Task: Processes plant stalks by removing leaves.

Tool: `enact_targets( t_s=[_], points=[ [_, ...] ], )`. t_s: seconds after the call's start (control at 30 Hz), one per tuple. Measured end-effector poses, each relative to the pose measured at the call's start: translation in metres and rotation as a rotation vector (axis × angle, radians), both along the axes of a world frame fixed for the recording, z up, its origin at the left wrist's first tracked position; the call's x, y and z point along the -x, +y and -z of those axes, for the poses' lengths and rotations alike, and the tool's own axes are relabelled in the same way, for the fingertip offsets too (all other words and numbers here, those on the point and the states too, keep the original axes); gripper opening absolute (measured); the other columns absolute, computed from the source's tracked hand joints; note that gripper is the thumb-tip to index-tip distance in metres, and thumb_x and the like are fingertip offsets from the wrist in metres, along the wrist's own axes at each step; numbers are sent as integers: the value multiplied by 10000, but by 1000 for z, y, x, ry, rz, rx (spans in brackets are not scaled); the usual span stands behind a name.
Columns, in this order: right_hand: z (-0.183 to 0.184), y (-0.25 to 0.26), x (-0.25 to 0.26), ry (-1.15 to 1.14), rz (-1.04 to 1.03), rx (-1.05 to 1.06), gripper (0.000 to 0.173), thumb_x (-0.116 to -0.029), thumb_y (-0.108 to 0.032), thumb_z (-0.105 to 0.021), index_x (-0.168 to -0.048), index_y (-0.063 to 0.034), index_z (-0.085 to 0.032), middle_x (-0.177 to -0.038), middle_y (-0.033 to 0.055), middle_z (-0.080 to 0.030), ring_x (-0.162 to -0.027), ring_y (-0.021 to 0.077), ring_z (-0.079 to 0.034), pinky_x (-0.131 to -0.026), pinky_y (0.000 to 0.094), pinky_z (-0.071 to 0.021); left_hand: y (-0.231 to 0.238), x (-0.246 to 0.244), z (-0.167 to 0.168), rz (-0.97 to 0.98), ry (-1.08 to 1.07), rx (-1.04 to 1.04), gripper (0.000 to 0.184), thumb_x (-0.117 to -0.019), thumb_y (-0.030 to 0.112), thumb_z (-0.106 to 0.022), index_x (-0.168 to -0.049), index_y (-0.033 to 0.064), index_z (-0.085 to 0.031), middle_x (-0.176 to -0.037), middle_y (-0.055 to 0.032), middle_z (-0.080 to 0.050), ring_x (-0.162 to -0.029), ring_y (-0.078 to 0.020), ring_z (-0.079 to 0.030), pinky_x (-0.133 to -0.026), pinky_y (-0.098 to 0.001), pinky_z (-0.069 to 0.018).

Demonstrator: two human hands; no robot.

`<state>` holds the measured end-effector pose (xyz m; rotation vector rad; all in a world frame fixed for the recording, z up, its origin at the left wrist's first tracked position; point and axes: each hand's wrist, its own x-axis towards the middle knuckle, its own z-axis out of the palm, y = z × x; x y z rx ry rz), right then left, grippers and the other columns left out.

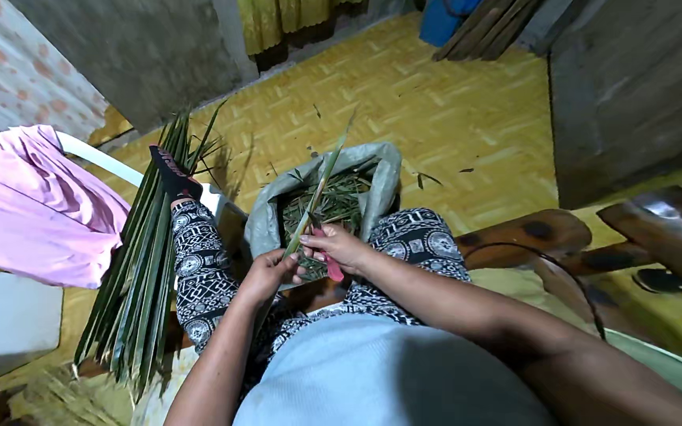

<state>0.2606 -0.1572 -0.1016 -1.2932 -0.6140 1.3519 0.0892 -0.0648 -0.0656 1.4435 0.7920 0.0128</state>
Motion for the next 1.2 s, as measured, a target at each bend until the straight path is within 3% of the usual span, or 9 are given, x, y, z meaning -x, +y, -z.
enact_targets(
  t_s=[0.1, 0.17, 0.2, 0.27, 0.33, 0.43, 0.67, 0.97, 1.2],
  points=[
    [2, 3, -11, -256, -104, 158, 295, -1041, -185, -624, -1288, -28, -591, -902, 48, -605, -698, 67, -540, -649, 225, -467, 5, -9, 12, 7, 194, -217, 293, -1112, 187, -470, -1212, -20, -652, -931, -62, -727, -697, -88, -678, -690, -267, -585],
    [5, 4, -17, -338, -161, 276, 468, -1058, -254, -603, -1466, -54, -490, -1225, 168, -616, -973, 207, -607, -861, 374, -509, 8, -15, 22, 67, 371, -416, 347, -1121, 239, -446, -1279, 12, -655, -989, -97, -732, -771, -151, -675, -776, -353, -562],
    [7, 4, -19, -360, -181, 304, 520, -1081, -290, -554, -1533, -68, -425, -1363, 202, -585, -1114, 266, -613, -961, 435, -499, 9, -18, 26, 95, 441, -482, 372, -1124, 258, -431, -1311, 21, -649, -1034, -133, -736, -885, -224, -694, -880, -433, -546],
    [10, 5, -21, -433, -217, 318, 527, -1122, -318, -437, -1590, -91, -357, -1424, 216, -564, -1224, 323, -597, -1047, 499, -462, 8, -25, 31, 140, 556, -551, 413, -1133, 284, -392, -1369, 35, -621, -1140, -197, -716, -1081, -336, -687, -1010, -543, -502],
    [16, 5, -21, -523, -273, 295, 516, -1136, -302, -379, -1607, -92, -343, -1446, 218, -567, -1288, 345, -586, -1102, 528, -437, 4, -34, 32, 196, 672, -591, 431, -1137, 300, -364, -1426, 68, -585, -1272, -207, -681, -1207, -368, -652, -1056, -577, -476],
    [21, 6, -19, -649, -362, 273, 499, -1135, -292, -385, -1584, -76, -395, -1529, 212, -502, -1396, 361, -509, -1172, 536, -373, 1, -45, 35, 241, 773, -648, 420, -1134, 288, -368, -1452, 94, -560, -1331, -194, -658, -1232, -381, -642, -1032, -590, -492],
    [28, 14, -15, -633, -430, 280, 472, -1140, -272, -360, -1545, -48, -456, -1401, 204, -614, -1308, 340, -582, -1142, 515, -405, -3, -64, 43, 291, 857, -736, 436, -1119, 239, -387, -1509, 81, -502, -1360, -211, -638, -1166, -407, -672, -980, -591, -524],
    [36, 25, -16, -617, -449, 323, 464, -1143, -275, -346, -1521, -49, -490, -1320, 197, -650, -1240, 327, -613, -1108, 503, -431, 2, -77, 52, 351, 911, -731, 416, -1085, 156, -432, -1475, 40, -518, -1331, -212, -644, -1157, -396, -670, -976, -572, -521],
    [50, 32, -20, -707, -464, 404, 467, -1138, -306, -355, -1530, -91, -491, -1446, 199, -582, -1324, 361, -571, -1121, 565, -415, 4, -84, 58, 398, 918, -724, 414, -1102, 161, -398, -1479, 28, -507, -1348, -216, -631, -1166, -392, -668, -974, -548, -529]
  ],
)
